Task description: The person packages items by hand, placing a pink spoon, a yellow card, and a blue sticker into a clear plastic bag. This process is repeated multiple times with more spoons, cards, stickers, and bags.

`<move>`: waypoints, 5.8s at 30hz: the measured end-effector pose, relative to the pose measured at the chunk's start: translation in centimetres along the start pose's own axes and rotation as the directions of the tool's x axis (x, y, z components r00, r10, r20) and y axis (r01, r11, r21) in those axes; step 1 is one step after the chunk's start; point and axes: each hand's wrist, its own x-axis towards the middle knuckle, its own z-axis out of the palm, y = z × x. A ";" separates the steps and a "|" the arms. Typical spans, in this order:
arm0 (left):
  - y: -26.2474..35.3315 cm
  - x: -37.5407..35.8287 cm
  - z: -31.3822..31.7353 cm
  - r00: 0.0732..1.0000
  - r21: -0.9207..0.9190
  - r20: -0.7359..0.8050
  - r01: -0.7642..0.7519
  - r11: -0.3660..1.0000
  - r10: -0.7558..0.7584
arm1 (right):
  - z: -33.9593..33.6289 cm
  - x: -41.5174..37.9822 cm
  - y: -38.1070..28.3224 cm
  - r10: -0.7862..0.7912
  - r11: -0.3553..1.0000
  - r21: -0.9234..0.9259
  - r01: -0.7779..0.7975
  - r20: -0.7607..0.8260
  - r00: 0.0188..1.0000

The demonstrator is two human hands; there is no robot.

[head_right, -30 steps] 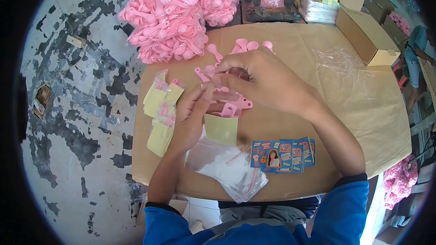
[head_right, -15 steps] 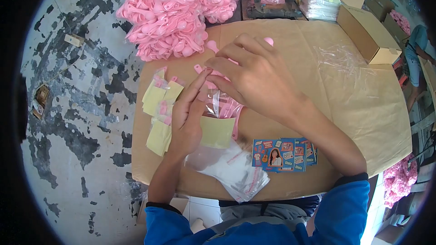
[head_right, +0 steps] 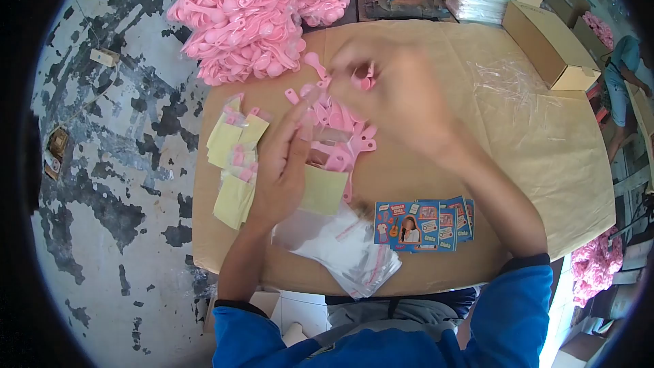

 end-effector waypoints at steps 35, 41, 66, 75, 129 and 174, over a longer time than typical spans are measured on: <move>0.3 0.8 0.3 0.953 -0.555 -0.185 0.101 0.826 -0.240 | 2.4 -2.3 0.8 0.210 0.881 0.309 -0.358 0.423 0.882; 0.2 0.7 -1.2 0.971 -0.422 -0.031 0.201 0.884 -0.236 | 1.8 -1.8 0.9 0.230 0.801 0.432 -0.414 0.415 0.880; 1.2 0.8 -6.3 0.958 -0.332 0.273 0.180 0.926 -0.088 | 0.5 -1.4 2.2 -0.328 0.929 0.280 0.242 0.317 0.890; -1.2 0.7 -6.4 0.987 -0.215 0.163 0.027 0.976 0.009 | 1.3 -2.0 -1.3 0.169 0.984 -0.026 -0.175 0.421 0.891; -1.8 -0.4 -0.9 0.887 -0.544 0.397 0.434 0.718 -0.236 | -2.6 -1.7 -1.7 0.248 0.962 -0.105 -0.253 0.731 0.636; -1.7 0.3 -0.9 0.943 -0.627 -0.196 0.091 0.774 -0.270 | 1.6 -2.5 1.2 0.290 0.877 0.182 -0.445 0.538 0.791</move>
